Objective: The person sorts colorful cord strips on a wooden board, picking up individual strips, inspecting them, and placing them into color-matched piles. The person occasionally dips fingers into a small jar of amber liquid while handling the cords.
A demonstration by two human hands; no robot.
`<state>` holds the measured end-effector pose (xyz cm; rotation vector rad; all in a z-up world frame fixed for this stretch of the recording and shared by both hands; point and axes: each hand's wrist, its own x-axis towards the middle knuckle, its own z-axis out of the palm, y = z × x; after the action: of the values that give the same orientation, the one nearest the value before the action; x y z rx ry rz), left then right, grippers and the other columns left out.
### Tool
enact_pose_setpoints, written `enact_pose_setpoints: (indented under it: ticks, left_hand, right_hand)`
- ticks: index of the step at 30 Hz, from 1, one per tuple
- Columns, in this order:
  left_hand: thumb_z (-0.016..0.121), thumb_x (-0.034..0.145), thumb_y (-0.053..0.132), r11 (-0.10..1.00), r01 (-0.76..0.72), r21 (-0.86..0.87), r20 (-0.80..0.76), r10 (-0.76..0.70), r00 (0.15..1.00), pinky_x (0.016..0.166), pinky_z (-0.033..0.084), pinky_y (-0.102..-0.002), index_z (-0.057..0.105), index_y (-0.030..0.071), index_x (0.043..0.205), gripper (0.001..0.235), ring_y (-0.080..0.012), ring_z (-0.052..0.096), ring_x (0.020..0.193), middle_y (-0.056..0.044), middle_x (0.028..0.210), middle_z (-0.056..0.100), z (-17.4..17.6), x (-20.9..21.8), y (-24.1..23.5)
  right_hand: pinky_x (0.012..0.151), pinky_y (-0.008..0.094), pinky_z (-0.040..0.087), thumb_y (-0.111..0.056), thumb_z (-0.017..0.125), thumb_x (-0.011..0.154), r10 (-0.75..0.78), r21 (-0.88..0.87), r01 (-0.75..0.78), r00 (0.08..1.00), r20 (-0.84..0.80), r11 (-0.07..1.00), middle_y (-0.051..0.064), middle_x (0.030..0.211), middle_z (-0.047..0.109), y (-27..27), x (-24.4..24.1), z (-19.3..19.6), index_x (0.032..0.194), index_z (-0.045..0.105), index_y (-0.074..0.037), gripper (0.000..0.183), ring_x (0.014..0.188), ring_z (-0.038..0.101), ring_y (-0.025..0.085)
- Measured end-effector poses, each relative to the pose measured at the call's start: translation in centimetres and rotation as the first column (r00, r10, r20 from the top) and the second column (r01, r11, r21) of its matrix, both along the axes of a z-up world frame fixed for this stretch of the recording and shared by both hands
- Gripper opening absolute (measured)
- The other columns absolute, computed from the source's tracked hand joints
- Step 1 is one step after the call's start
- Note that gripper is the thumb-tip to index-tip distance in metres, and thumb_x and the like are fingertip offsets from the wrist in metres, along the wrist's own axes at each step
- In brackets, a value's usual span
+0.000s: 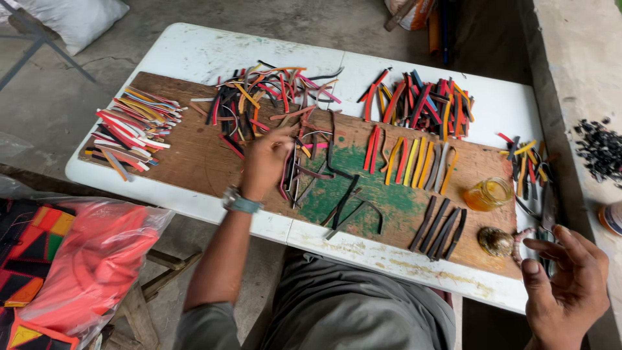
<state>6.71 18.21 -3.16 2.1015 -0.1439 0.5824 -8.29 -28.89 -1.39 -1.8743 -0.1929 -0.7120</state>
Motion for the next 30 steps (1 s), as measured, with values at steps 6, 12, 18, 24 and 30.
enact_pose_setpoints:
  ticks: [6,12,18,24,30]
  left_hand:
    - [0.070,0.093,0.014,0.956,-0.070,0.284,-0.083,0.097,0.992,0.070,0.058,-0.040,0.074,0.007,0.113,0.022,-0.0295,0.076,0.081,-0.017,0.099,0.076,-1.3,2.5,6.1]
    - [0.077,0.092,0.029,0.786,0.048,0.617,-0.268,0.152,0.951,0.073,0.058,-0.049,0.076,0.006,0.101,0.024,-0.0358,0.073,0.083,-0.018,0.091,0.075,-5.0,5.6,2.4]
    - [0.076,0.073,0.016,0.773,0.078,0.629,-0.294,0.143,0.945,0.069,0.057,-0.054,0.066,0.020,0.137,0.065,-0.0404,0.072,0.081,-0.020,0.088,0.074,-7.5,8.8,2.3]
    - [0.070,0.091,0.021,0.798,-0.047,0.601,-0.190,0.200,0.961,0.072,0.058,-0.052,0.079,0.011,0.092,0.013,-0.0403,0.071,0.079,-0.020,0.088,0.074,-7.3,7.2,6.0]
    - [0.079,0.091,0.012,0.957,-0.135,0.257,-0.085,0.161,0.983,0.071,0.058,-0.038,0.072,0.002,0.097,0.014,-0.0244,0.074,0.077,-0.016,0.090,0.076,-5.0,5.5,5.4]
  right_hand:
    - [0.101,0.033,0.057,0.006,0.069,0.102,-0.040,-0.196,0.035,0.999,-0.020,0.980,0.020,0.135,0.049,0.7,1.2,0.8,0.142,0.052,0.012,0.044,0.116,0.067,0.027]
    - [0.101,0.032,0.056,0.000,0.072,0.101,-0.006,-0.203,0.008,1.000,0.014,0.979,0.018,0.135,0.054,1.2,2.2,1.2,0.135,0.058,0.008,0.037,0.116,0.066,0.024]
    - [0.111,0.050,0.042,-0.024,0.087,0.074,-0.196,-0.731,0.146,0.980,0.017,0.667,0.015,0.134,0.061,-2.4,8.3,1.6,0.123,0.074,-0.009,0.052,0.128,0.054,0.037]
    - [0.102,0.047,0.037,-0.041,0.086,0.067,-0.302,-0.891,-0.099,0.919,-0.252,0.444,0.007,0.133,0.058,-3.6,13.6,-0.2,0.110,0.080,-0.023,0.047,0.122,0.047,0.031]
    - [0.104,0.044,0.033,-0.052,0.086,0.070,-0.397,-0.867,-0.339,0.786,-0.474,0.365,0.003,0.143,0.052,-2.9,16.1,-1.6,0.114,0.079,-0.023,0.053,0.129,0.041,0.030]
